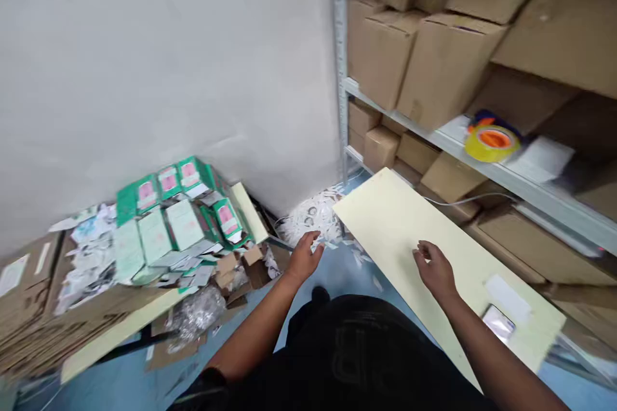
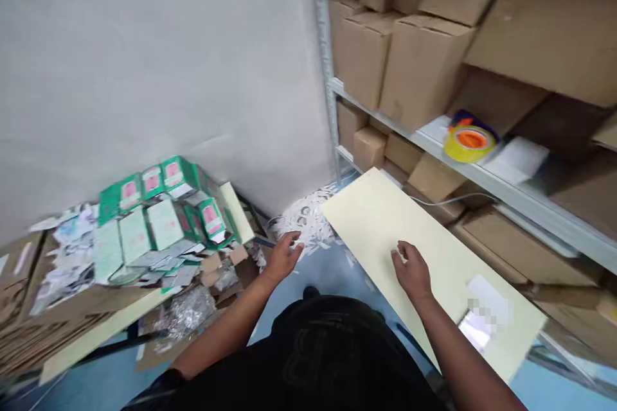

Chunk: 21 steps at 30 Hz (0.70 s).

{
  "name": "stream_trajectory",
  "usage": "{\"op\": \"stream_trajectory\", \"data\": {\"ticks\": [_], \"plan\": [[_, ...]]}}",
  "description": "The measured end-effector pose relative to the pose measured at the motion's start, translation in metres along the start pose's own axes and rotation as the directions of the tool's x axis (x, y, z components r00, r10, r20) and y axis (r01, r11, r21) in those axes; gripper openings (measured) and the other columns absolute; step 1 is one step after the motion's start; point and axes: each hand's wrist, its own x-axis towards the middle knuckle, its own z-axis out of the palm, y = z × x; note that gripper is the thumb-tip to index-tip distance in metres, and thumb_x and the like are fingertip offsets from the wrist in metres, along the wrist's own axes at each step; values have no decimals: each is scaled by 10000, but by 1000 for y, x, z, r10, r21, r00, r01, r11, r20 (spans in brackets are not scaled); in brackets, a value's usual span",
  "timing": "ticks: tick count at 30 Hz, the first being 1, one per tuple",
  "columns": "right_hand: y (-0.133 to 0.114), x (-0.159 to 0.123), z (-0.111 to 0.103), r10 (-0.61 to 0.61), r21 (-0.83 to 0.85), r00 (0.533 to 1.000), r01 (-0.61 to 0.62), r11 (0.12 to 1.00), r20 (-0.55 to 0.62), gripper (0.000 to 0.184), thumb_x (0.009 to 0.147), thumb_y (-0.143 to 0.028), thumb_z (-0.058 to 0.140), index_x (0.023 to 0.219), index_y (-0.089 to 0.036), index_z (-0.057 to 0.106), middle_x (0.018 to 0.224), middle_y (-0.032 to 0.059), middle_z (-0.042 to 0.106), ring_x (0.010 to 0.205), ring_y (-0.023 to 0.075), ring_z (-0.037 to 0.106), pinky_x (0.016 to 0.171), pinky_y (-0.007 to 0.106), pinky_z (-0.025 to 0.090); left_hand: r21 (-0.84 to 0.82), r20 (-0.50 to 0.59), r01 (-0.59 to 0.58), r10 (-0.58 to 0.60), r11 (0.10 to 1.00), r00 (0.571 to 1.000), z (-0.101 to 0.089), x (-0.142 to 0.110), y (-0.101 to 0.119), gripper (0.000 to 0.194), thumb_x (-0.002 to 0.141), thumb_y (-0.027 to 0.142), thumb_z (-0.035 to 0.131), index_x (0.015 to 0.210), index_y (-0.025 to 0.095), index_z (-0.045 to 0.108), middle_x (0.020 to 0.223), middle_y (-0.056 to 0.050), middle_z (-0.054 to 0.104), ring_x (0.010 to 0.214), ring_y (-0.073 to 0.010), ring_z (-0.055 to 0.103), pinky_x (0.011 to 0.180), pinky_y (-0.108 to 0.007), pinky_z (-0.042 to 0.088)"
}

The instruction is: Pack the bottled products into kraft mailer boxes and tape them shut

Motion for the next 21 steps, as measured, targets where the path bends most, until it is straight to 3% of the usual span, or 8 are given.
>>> {"op": "stream_trajectory", "data": {"ticks": [6,10,13,16,19,21], "plan": [[-86,22,75,-141,26,988,140,990,66,454,903,-555,563,1177,-207,666,1164,117,721,974,263,695,912,423,536,-8,-126,32,-32,999,992,-90,-8,-52,326,957,297,587,1272,216,614,1245,-104,670,1145,-243,651,1014,-432,541],[-145,37,124,-255,54,953,250,967,165,456,910,-552,557,1172,-196,670,1130,116,719,941,252,690,902,418,540,6,-205,100,-96,995,974,-137,-23,-74,337,967,315,586,1287,214,618,1273,-111,666,1179,-252,639,1040,-437,522],[-178,53,150,-347,79,902,338,938,258,463,916,-548,555,1193,-194,663,1145,114,712,937,244,688,891,408,544,-19,-265,176,-175,984,948,-155,-34,-83,341,967,330,588,1287,217,622,1277,-112,665,1188,-257,635,1044,-436,517],[-200,74,173,-419,96,835,413,906,356,463,924,-545,550,1213,-200,659,1161,110,709,941,245,686,874,403,547,-40,-345,263,-261,964,902,-161,-43,-85,347,955,333,601,1283,223,628,1272,-113,664,1195,-264,634,1050,-438,511],[-220,95,198,-475,127,744,476,870,470,477,929,-544,546,1246,-203,653,1197,115,704,964,253,688,889,412,545,-30,-454,364,-337,931,825,-164,-51,-82,352,957,328,595,1293,225,613,1260,-109,661,1190,-262,633,1044,-433,511],[-234,105,217,-520,172,662,518,838,540,484,929,-534,549,1263,-199,650,1233,123,694,989,258,687,915,420,539,-26,-539,441,-384,897,750,-169,-58,-81,357,958,327,591,1300,221,599,1251,-110,655,1187,-261,628,1035,-433,514]]}}
